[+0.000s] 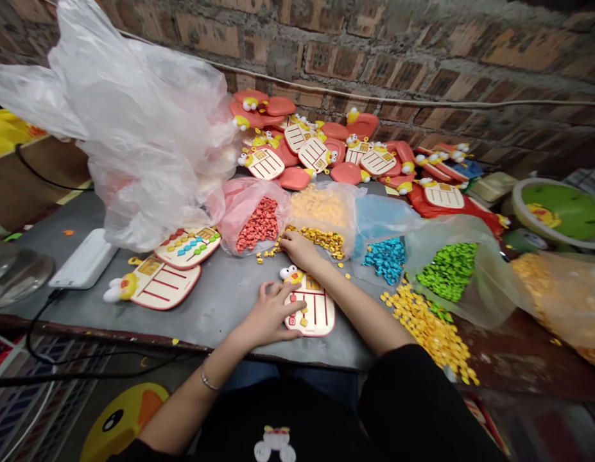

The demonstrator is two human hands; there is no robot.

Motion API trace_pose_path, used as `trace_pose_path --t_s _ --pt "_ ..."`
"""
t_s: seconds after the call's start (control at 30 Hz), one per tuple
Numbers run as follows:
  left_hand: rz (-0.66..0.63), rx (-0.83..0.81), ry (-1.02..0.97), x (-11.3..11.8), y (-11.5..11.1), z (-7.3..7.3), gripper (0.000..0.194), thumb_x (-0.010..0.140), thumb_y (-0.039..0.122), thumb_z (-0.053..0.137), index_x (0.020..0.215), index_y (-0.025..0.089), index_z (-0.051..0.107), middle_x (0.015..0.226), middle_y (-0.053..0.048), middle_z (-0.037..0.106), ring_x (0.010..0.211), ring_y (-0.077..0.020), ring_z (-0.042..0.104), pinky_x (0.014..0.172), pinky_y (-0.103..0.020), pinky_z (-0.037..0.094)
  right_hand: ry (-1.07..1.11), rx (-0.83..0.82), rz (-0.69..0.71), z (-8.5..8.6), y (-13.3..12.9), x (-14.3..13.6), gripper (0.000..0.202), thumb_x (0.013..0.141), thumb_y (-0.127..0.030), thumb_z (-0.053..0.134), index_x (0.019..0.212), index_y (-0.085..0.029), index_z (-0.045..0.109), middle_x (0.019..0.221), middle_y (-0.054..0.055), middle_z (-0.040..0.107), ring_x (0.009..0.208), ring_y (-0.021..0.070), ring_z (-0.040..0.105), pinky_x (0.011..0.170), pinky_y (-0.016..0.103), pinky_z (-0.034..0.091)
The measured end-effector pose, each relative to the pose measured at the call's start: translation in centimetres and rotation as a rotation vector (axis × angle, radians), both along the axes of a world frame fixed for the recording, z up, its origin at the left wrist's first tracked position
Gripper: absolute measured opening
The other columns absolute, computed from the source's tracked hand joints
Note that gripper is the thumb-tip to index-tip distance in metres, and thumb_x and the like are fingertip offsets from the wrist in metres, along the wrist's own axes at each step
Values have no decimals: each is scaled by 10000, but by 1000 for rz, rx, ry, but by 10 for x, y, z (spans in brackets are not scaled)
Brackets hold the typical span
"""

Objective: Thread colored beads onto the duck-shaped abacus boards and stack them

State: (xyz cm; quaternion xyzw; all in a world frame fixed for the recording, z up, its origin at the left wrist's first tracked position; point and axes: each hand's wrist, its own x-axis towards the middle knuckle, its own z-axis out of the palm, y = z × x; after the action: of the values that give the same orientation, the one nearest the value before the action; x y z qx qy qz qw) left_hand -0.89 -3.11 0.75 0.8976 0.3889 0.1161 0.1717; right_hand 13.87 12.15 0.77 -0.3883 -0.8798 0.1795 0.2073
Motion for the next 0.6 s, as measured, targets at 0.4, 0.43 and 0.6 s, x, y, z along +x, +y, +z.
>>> trace_pose_path --t_s 0.4,0.43,0.6 --pt "-44 25 -20 -1 -5 -2 610 788 505 678 1311 237 517 1578 -166 219 1413 -361 213 1075 -598 165 562 -330 -231 8 -71 106 156 860 -362 603 869 -206 599 886 54 665 821 189 647 720 321 552" --pt "-29 31 -9 0 -4 -3 668 775 530 680 1339 225 493 1578 -174 215 1418 -368 205 1076 -605 160 585 -370 -241 7 -78 110 175 872 -380 588 919 -214 616 910 57 667 849 195 651 734 330 556" --pt "13 59 24 0 -3 -6 843 720 626 688 1406 208 434 1579 -187 204 1434 -388 174 1088 -611 121 521 -317 -210 4 -106 123 189 897 -360 582 894 -215 702 1160 115 594 1103 252 585 811 374 551"
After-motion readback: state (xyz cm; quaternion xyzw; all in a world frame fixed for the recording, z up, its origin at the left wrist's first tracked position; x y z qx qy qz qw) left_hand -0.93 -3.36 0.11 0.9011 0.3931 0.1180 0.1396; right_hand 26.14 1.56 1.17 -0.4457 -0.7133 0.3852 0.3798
